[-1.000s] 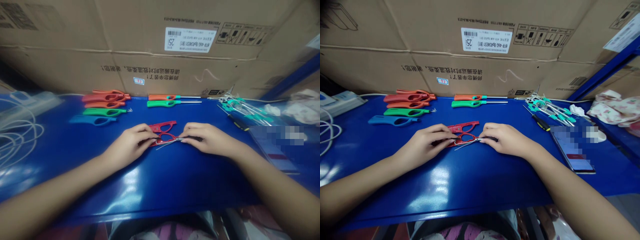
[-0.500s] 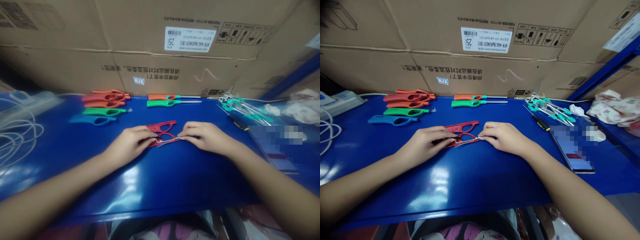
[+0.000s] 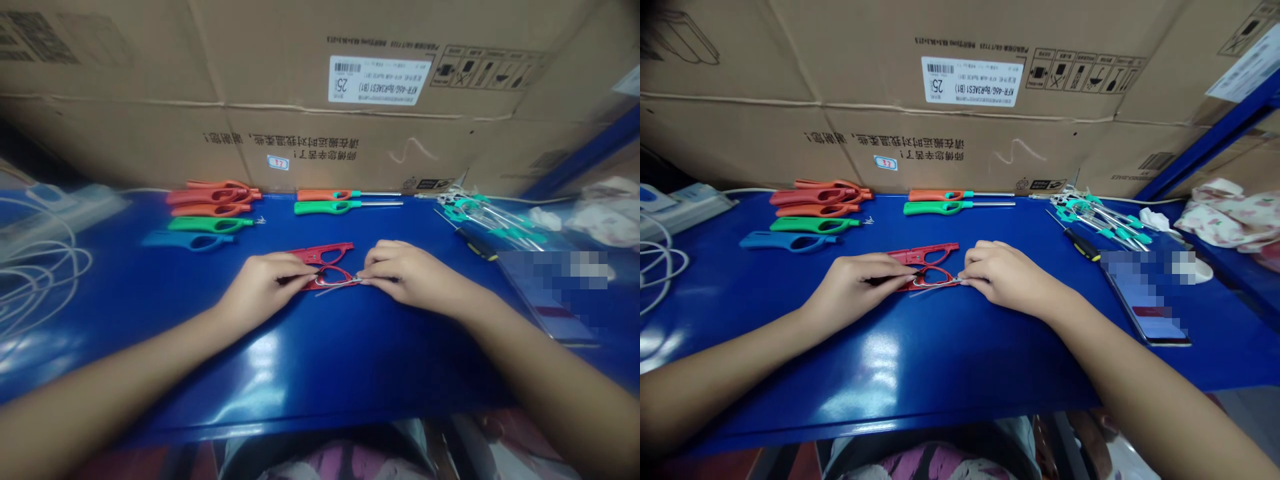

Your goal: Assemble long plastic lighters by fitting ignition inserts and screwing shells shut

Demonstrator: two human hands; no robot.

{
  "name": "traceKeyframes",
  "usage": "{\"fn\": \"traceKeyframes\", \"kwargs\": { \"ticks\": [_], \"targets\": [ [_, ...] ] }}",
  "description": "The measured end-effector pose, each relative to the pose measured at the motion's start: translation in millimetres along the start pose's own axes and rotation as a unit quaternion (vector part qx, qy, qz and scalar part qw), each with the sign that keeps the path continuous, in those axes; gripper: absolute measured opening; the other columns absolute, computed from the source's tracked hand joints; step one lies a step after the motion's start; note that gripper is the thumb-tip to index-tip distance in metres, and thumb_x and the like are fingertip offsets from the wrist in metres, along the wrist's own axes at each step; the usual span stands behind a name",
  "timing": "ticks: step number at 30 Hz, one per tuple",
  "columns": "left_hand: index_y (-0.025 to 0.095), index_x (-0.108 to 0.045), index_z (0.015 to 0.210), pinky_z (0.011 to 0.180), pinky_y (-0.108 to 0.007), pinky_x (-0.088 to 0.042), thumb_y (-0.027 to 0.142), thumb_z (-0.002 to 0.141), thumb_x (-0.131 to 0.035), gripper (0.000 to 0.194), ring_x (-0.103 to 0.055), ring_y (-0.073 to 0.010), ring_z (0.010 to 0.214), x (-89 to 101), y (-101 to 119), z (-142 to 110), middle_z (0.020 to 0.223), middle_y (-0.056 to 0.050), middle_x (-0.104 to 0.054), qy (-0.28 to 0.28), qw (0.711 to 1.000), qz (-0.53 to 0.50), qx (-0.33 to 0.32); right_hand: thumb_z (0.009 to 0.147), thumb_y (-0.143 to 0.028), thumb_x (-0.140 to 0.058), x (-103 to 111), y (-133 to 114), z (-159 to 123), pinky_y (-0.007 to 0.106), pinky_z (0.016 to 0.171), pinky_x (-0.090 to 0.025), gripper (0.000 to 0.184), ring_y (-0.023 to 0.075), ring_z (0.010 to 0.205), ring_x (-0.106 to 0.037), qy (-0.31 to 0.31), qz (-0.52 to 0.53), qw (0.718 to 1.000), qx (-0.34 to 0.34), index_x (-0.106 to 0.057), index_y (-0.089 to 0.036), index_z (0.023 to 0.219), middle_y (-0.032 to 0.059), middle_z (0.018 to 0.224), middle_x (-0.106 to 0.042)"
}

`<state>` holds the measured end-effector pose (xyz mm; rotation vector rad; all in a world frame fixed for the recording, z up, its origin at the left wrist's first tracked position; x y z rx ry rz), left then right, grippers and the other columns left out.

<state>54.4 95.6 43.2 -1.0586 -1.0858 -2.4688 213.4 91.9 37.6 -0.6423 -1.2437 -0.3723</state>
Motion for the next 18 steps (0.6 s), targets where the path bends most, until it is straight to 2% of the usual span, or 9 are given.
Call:
{"fn": "traceKeyframes", "kwargs": {
  "ticks": [6, 12, 18],
  "targets": [
    [0.021, -0.079, 0.102, 0.081, -0.034, -0.061, 0.022, 0.094, -0.065, 0.016, -0.075, -0.0209, 0.089, -0.7, 5, 0, 0.096, -0.004, -0.081, -0.004, 0.999, 0.034, -0.024, 0.099, -0.029, -0.057, -1, -13, 0, 0.037, 0.082, -0.042, 0.022, 0.0217, 0.091, -0.061, -0.034, -0.055, 0.998, -0.014, -0.076, -0.019, 0.096, 0.0073, 0.098, -0.071],
    [0.019, -0.076, 0.109, 0.084, -0.035, -0.062, 0.016, 0.098, -0.055, 0.024, -0.076, -0.0207, 0.092, 0.7, 11, -1, 0.102, -0.004, -0.08, -0.032, 0.995, 0.078, -0.05, 0.098, -0.029, -0.059, 1, -18, 0, 0.037, 0.081, -0.041, 0.019, 0.0212, 0.092, -0.062, -0.019, -0.057, 0.998, -0.028, -0.076, -0.019, 0.1, 0.0056, 0.101, -0.072],
    [0.018, -0.079, 0.102, 0.081, -0.032, -0.061, 0.017, 0.094, -0.064, 0.016, -0.076, -0.02, 0.088, 3.2, 5, 0, 0.098, -0.003, -0.081, -0.02, 0.998, 0.049, -0.035, 0.098, -0.03, -0.059, -1, -23, 0, 0.036, 0.081, -0.039, 0.02, 0.0212, 0.09, -0.061, -0.027, -0.052, 0.998, -0.011, -0.074, -0.018, 0.099, 0.0067, 0.099, -0.072]
  ]
}}
Point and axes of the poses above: each hand's wrist, its own z-axis towards the middle knuckle, its own x-axis out of the back of the hand, y = z × x, the point moved 10 cm from there along z, towards the middle knuckle
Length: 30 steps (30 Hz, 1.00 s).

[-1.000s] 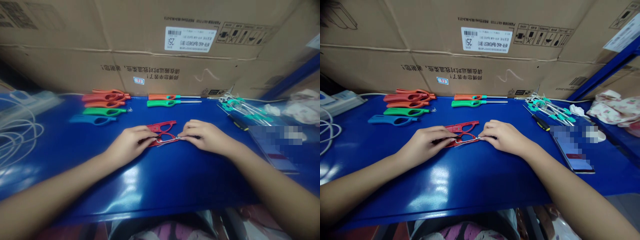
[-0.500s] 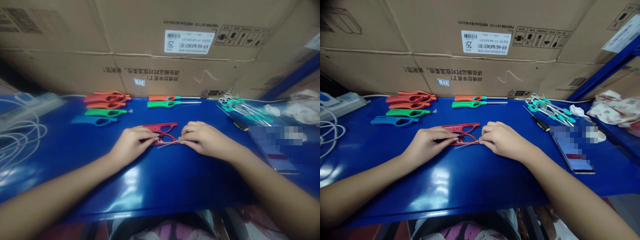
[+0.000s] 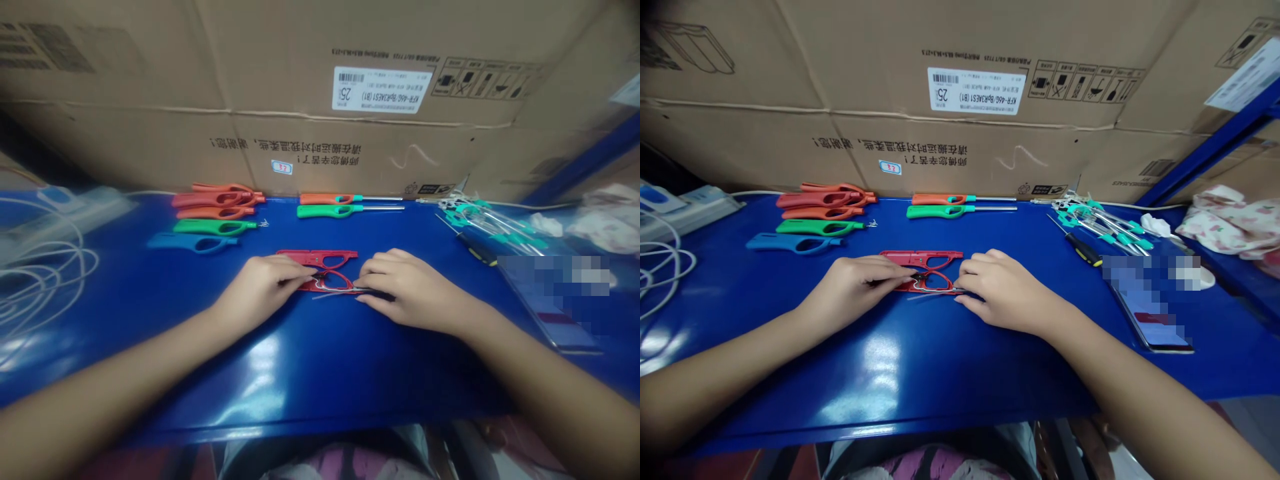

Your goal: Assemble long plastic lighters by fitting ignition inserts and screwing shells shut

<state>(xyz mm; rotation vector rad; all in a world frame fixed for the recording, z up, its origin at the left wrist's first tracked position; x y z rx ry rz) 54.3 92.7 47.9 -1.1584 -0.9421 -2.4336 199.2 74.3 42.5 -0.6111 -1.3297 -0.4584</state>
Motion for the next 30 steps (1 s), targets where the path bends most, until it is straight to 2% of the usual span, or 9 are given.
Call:
{"fn": "traceKeyframes", "kwargs": {
  "ticks": [4, 11, 15, 20, 24, 28, 30],
  "targets": [
    [0.017, -0.079, 0.099, 0.081, -0.03, -0.06, 0.016, 0.09, -0.07, 0.012, -0.075, -0.0198, 0.089, -0.3, -3, 0, 0.094, -0.004, -0.081, 0.011, 1.0, -0.003, 0.006, 0.1, -0.028, -0.056, -3, -1, 1, 0.035, 0.081, -0.038, 0.022, 0.0203, 0.09, -0.061, -0.004, -0.006, 1.0, 0.006, -0.074, -0.017, 0.095, 0.006, 0.095, -0.071],
    [0.013, -0.078, 0.1, 0.086, -0.034, -0.06, 0.016, 0.094, -0.065, 0.015, -0.074, -0.0214, 0.093, -3.0, 9, 1, 0.098, -0.007, -0.08, -0.002, 0.998, 0.043, -0.036, 0.101, -0.026, -0.054, -1, -9, 0, 0.034, 0.075, -0.033, 0.025, 0.0198, 0.081, -0.056, 0.022, -0.074, 0.997, 0.029, -0.076, -0.018, 0.093, 0.005, 0.089, -0.07],
    [0.013, -0.078, 0.103, 0.087, -0.04, -0.061, 0.018, 0.098, -0.058, 0.021, -0.074, -0.0245, 0.096, -6.9, 20, -1, 0.105, -0.008, -0.079, -0.025, 0.991, 0.103, -0.077, 0.1, -0.023, -0.055, 0, -16, 0, 0.034, 0.071, -0.03, 0.024, 0.0196, 0.078, -0.054, 0.038, -0.108, 0.992, 0.048, -0.075, -0.017, 0.088, 0.0042, 0.084, -0.068],
    [0.01, -0.076, 0.106, 0.079, -0.044, -0.062, 0.019, 0.1, -0.053, 0.026, -0.074, -0.028, 0.09, -12.6, 29, -5, 0.107, -0.01, -0.078, -0.062, 0.973, 0.192, -0.109, 0.095, -0.017, -0.061, -2, -24, -1, 0.035, 0.069, -0.028, 0.015, 0.0212, 0.076, -0.052, 0.042, -0.166, 0.983, 0.061, -0.074, -0.016, 0.09, 0.005, 0.083, -0.067],
    [0.013, -0.077, 0.103, 0.079, -0.037, -0.06, 0.018, 0.098, -0.058, 0.02, -0.073, -0.0233, 0.088, -8.3, 24, -4, 0.102, -0.007, -0.079, -0.06, 0.987, 0.127, -0.076, 0.087, -0.012, -0.069, -7, -35, 0, 0.035, 0.068, -0.028, 0.009, 0.0215, 0.075, -0.051, 0.027, -0.198, 0.977, 0.077, -0.072, -0.014, 0.08, 0.0042, 0.077, -0.063],
    [0.017, -0.08, 0.096, 0.077, -0.028, -0.058, 0.013, 0.091, -0.067, 0.014, -0.074, -0.018, 0.083, -3.0, 9, 0, 0.093, -0.003, -0.08, -0.046, 0.999, 0.016, -0.003, 0.088, -0.009, -0.066, -8, -43, 2, 0.036, 0.068, -0.029, 0.021, 0.0216, 0.077, -0.053, 0.031, -0.207, 0.973, 0.096, -0.068, -0.015, 0.068, 0.0046, 0.076, -0.061],
    [0.019, -0.081, 0.094, 0.076, -0.026, -0.057, 0.012, 0.088, -0.071, 0.014, -0.074, -0.0171, 0.081, -1.8, -1, 1, 0.09, -0.001, -0.081, -0.038, 0.998, -0.018, 0.048, 0.09, -0.009, -0.063, -9, -42, 1, 0.036, 0.068, -0.03, 0.023, 0.0213, 0.077, -0.054, 0.029, -0.204, 0.974, 0.095, -0.068, -0.015, 0.069, 0.0046, 0.076, -0.062]
  ]
}}
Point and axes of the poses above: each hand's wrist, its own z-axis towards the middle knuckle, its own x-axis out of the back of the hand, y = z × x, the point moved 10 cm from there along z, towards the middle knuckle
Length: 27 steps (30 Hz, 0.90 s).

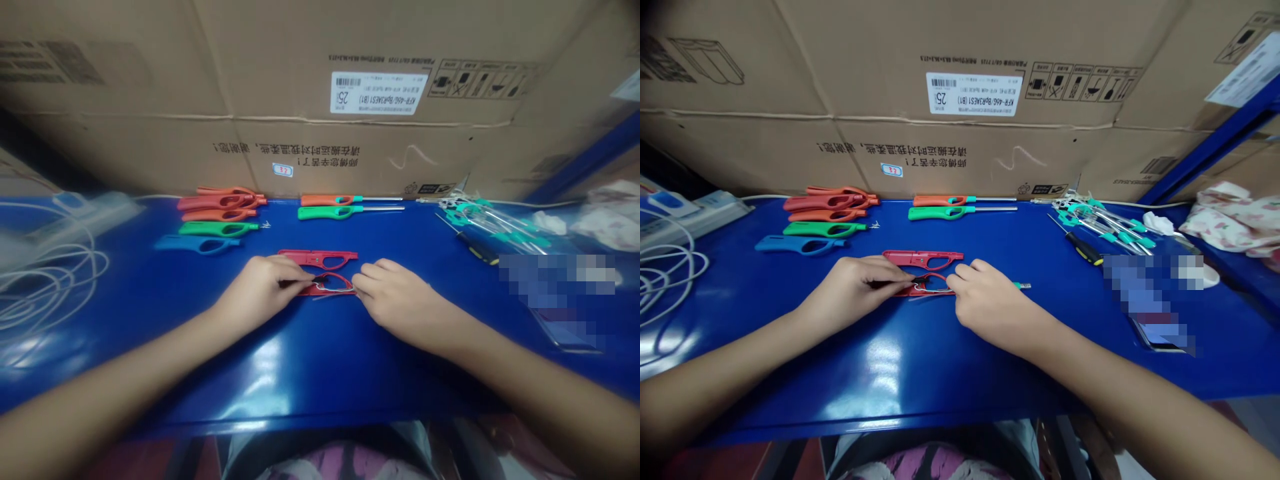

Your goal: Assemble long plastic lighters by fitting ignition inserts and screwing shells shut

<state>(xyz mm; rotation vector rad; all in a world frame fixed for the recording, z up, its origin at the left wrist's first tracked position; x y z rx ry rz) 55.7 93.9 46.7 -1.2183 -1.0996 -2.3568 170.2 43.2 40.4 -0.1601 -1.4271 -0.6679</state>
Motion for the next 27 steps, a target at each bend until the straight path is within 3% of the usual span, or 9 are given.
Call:
{"fn": "traceKeyframes", "kwargs": {
  "ticks": [5, 9, 13, 17, 21, 27],
  "targets": [
    [0.023, -0.082, 0.091, 0.073, -0.024, -0.057, 0.018, 0.082, -0.078, 0.011, -0.075, -0.017, 0.076, 0.1, -23, 0, 0.088, 0.001, -0.081, 0.016, 0.989, -0.065, 0.131, 0.097, -0.029, -0.06, -1, 31, -6, 0.036, 0.07, -0.037, 0.021, 0.02, 0.079, -0.061, 0.02, 0.112, 0.988, -0.1, -0.076, -0.018, 0.089, 0.0038, 0.086, -0.07],
    [0.024, -0.082, 0.087, 0.069, -0.023, -0.057, 0.018, 0.08, -0.08, 0.01, -0.075, -0.0168, 0.075, -3.0, -27, -2, 0.084, 0.001, -0.081, 0.024, 0.982, -0.097, 0.161, 0.097, -0.032, -0.06, 0, 49, -9, 0.036, 0.078, -0.046, 0.023, 0.0213, 0.092, -0.066, 0.085, 0.203, 0.962, -0.163, -0.075, -0.017, 0.106, 0.0063, 0.099, -0.074],
    [0.023, -0.082, 0.091, 0.072, -0.023, -0.057, 0.018, 0.082, -0.078, 0.01, -0.076, -0.0163, 0.078, -9.1, -17, -2, 0.089, 0.0, -0.081, 0.023, 0.988, -0.109, 0.11, 0.094, -0.022, -0.063, 1, 48, -3, 0.034, 0.082, -0.051, 0.018, 0.0197, 0.092, -0.066, 0.145, 0.307, 0.927, -0.159, -0.074, -0.016, 0.107, 0.0063, 0.101, -0.076],
    [0.021, -0.081, 0.096, 0.079, -0.023, -0.057, 0.015, 0.085, -0.076, 0.014, -0.075, -0.0148, 0.082, -11.4, 1, -2, 0.092, 0.0, -0.081, 0.032, 0.993, -0.112, 0.019, 0.091, -0.018, -0.067, -6, 40, 5, 0.033, 0.082, -0.052, 0.011, 0.0187, 0.09, -0.067, 0.128, 0.362, 0.911, -0.148, -0.074, -0.018, 0.099, 0.004, 0.095, -0.077],
    [0.022, -0.081, 0.096, 0.078, -0.024, -0.058, 0.014, 0.087, -0.073, 0.014, -0.074, -0.015, 0.08, -11.5, 10, -1, 0.09, -0.001, -0.081, 0.036, 0.993, -0.109, -0.016, 0.09, -0.017, -0.068, -10, 38, 7, 0.033, 0.081, -0.052, 0.007, 0.0191, 0.089, -0.068, 0.107, 0.368, 0.911, -0.153, -0.073, -0.018, 0.096, 0.0038, 0.092, -0.077],
    [0.019, -0.079, 0.1, 0.076, -0.025, -0.059, 0.016, 0.087, -0.072, 0.015, -0.075, -0.0158, 0.08, -11.8, 11, -1, 0.093, -0.003, -0.08, 0.035, 0.995, -0.087, -0.017, 0.094, -0.016, -0.064, -10, 35, 8, 0.034, 0.083, -0.051, 0.009, 0.0185, 0.09, -0.067, 0.113, 0.355, 0.919, -0.126, -0.072, -0.018, 0.095, 0.0056, 0.095, -0.077]
  ]
}}
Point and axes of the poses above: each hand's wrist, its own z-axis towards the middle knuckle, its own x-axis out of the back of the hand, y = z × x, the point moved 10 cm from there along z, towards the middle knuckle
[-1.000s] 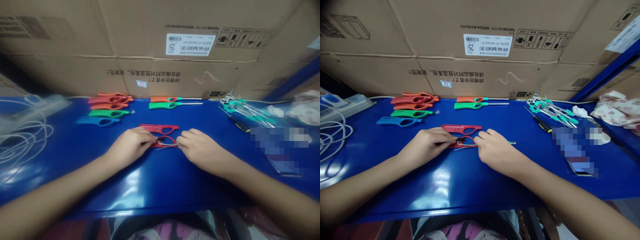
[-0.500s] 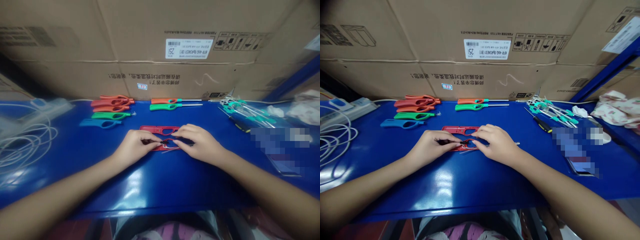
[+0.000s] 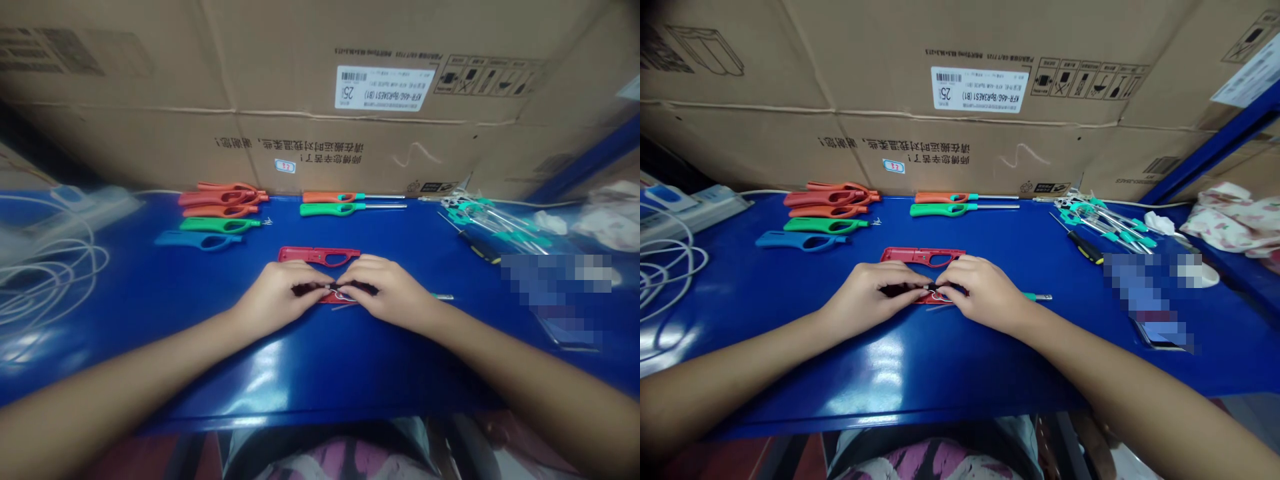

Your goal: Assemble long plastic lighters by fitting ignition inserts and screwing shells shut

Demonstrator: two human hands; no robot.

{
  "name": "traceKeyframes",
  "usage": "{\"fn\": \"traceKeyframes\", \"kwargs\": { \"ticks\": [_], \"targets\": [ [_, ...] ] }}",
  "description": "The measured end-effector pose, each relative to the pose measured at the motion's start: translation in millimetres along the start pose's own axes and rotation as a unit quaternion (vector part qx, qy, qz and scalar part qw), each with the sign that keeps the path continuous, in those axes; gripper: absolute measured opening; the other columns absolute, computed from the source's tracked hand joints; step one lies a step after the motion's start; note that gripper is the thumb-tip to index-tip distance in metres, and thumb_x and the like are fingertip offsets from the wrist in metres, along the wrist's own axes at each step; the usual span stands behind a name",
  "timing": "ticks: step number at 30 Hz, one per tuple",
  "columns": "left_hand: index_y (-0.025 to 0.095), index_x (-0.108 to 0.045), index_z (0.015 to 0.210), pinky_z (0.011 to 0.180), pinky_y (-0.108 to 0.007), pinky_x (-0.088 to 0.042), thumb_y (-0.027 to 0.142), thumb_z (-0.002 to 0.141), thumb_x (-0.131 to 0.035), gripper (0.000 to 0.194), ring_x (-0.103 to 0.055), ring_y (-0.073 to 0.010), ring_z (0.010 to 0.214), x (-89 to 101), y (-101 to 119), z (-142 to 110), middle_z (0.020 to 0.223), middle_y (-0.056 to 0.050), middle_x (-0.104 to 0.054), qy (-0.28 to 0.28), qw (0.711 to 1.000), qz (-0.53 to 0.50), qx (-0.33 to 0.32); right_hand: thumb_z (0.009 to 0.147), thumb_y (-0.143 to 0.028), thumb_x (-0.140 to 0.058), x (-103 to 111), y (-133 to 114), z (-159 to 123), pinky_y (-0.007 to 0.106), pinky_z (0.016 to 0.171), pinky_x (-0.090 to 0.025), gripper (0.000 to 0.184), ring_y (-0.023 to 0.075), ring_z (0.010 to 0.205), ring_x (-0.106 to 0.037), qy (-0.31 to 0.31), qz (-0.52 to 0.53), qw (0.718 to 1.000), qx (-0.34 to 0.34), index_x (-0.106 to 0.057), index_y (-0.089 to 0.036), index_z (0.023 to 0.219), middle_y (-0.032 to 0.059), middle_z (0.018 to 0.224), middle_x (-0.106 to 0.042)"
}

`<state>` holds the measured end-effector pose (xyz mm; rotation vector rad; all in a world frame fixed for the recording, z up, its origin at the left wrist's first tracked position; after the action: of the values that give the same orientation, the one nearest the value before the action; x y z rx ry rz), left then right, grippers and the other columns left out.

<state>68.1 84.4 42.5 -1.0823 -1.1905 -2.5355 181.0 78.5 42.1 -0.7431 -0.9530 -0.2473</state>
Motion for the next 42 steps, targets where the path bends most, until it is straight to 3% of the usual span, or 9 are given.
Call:
{"fn": "traceKeyframes", "kwargs": {
  "ticks": [5, 16, 24, 32, 37, 42],
  "targets": [
    [0.018, -0.077, 0.107, 0.074, -0.024, -0.059, 0.013, 0.085, -0.072, 0.023, -0.073, -0.014, 0.076, -0.9, -4, -2, 0.089, -0.003, -0.079, -0.015, 1.0, 0.007, 0.014, 0.095, -0.017, -0.062, -2, -1, -3, 0.035, 0.085, -0.048, 0.01, 0.0197, 0.091, -0.064, -0.009, -0.04, 0.999, 0.017, -0.071, -0.016, 0.097, 0.0068, 0.095, -0.074],
    [0.017, -0.077, 0.103, 0.073, -0.021, -0.058, 0.011, 0.085, -0.073, 0.02, -0.073, -0.0126, 0.075, -3.5, -8, -1, 0.088, -0.002, -0.079, -0.024, 0.999, -0.012, 0.035, 0.099, -0.021, -0.055, -7, -4, -3, 0.033, 0.083, -0.041, 0.018, 0.0197, 0.092, -0.061, -0.042, -0.096, 0.994, 0.044, -0.071, -0.017, 0.095, 0.007, 0.094, -0.071],
    [0.019, -0.077, 0.097, 0.073, -0.022, -0.058, 0.016, 0.087, -0.072, 0.012, -0.073, -0.0135, 0.075, -4.2, -8, 0, 0.088, -0.001, -0.08, -0.028, 0.999, 0.002, 0.032, 0.101, -0.021, -0.051, -8, -17, -6, 0.034, 0.077, -0.039, 0.026, 0.0198, 0.085, -0.059, -0.024, -0.159, 0.982, 0.098, -0.075, -0.016, 0.095, 0.0082, 0.091, -0.073],
    [0.016, -0.071, 0.113, 0.09, -0.034, -0.056, 0.025, 0.096, -0.064, 0.021, -0.071, -0.02, 0.097, -3.3, 16, -4, 0.105, -0.008, -0.076, -0.069, 0.991, 0.088, -0.074, 0.096, -0.023, -0.06, 10, 1, -3, 0.035, 0.084, -0.042, 0.012, 0.0192, 0.093, -0.064, 0.008, -0.056, 0.998, -0.005, -0.072, -0.019, 0.099, 0.0055, 0.099, -0.075],
    [0.019, -0.07, 0.119, 0.094, -0.039, -0.054, 0.03, 0.098, -0.061, 0.026, -0.066, -0.0234, 0.105, -4.9, 22, -6, 0.114, -0.009, -0.073, -0.113, 0.979, 0.147, -0.083, 0.097, -0.024, -0.059, 16, -1, -8, 0.034, 0.082, -0.041, 0.015, 0.0184, 0.088, -0.06, -0.039, -0.101, 0.994, 0.013, -0.072, -0.019, 0.094, 0.0049, 0.092, -0.071],
    [0.019, -0.071, 0.12, 0.09, -0.037, -0.055, 0.028, 0.1, -0.055, 0.027, -0.067, -0.0222, 0.101, -12.6, 22, -10, 0.111, -0.009, -0.073, -0.131, 0.969, 0.183, -0.106, 0.098, -0.022, -0.054, 9, -17, -11, 0.036, 0.082, -0.04, 0.023, 0.0208, 0.095, -0.059, -0.082, -0.151, 0.982, 0.085, -0.071, -0.017, 0.113, 0.0083, 0.099, -0.07]
  ]
}}
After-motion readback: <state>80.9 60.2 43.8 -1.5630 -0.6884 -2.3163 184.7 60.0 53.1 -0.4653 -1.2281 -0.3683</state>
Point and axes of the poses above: each hand's wrist, its own z-axis towards the middle knuckle, its own x-axis out of the back of the hand, y = z × x, the point moved 10 cm from there along z, towards the middle knuckle
